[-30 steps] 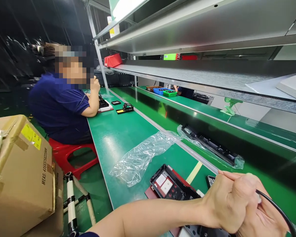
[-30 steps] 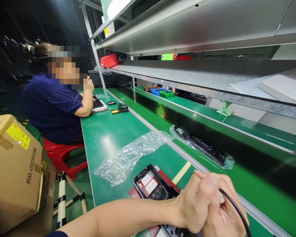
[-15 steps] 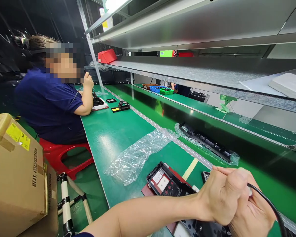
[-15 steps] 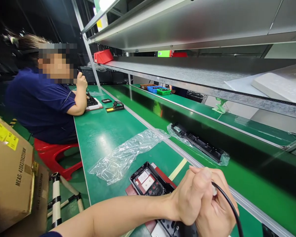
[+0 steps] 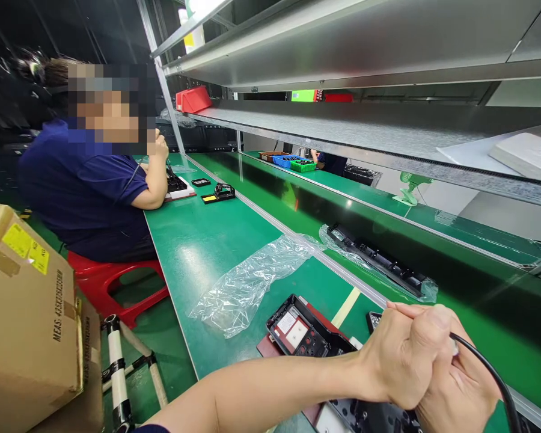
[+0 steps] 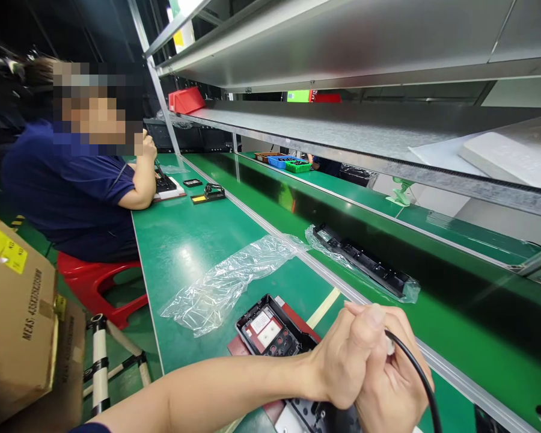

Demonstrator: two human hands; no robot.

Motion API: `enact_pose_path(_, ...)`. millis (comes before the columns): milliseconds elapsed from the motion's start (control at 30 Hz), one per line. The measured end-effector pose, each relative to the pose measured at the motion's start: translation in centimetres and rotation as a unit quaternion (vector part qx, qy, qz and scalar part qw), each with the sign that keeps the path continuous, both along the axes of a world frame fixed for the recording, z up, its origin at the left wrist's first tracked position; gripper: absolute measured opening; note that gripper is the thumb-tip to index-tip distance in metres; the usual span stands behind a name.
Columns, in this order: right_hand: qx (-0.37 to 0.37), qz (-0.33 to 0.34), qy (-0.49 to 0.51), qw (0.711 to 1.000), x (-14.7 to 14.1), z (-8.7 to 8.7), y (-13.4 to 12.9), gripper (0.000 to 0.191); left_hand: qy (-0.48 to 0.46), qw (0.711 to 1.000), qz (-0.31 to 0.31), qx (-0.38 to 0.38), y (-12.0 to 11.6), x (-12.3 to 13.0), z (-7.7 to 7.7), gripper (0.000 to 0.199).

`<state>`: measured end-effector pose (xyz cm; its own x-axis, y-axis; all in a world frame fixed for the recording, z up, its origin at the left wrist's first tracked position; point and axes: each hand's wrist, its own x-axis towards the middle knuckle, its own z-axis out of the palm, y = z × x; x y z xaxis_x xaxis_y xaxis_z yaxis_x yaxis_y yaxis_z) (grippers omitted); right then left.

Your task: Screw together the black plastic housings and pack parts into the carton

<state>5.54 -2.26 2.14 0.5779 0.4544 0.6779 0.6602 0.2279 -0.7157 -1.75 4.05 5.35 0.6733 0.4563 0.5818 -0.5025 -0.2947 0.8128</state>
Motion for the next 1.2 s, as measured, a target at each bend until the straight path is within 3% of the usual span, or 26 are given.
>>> enact_pose_path(167, 0.002, 0.003, -0.006, 1.000, 0.0, 0.1, 0.0, 0.032, -0.010, 1.000, 0.016, -0.006, -0.1, 0.4, -0.4, 0.042)
enact_pose_path(1200, 0.009, 0.016, -0.008, 1.000, 0.0, 0.1, 0.1, 0.028, 0.020, 1.000, 0.007, 0.007, -0.1, -0.5, 0.6, 0.038)
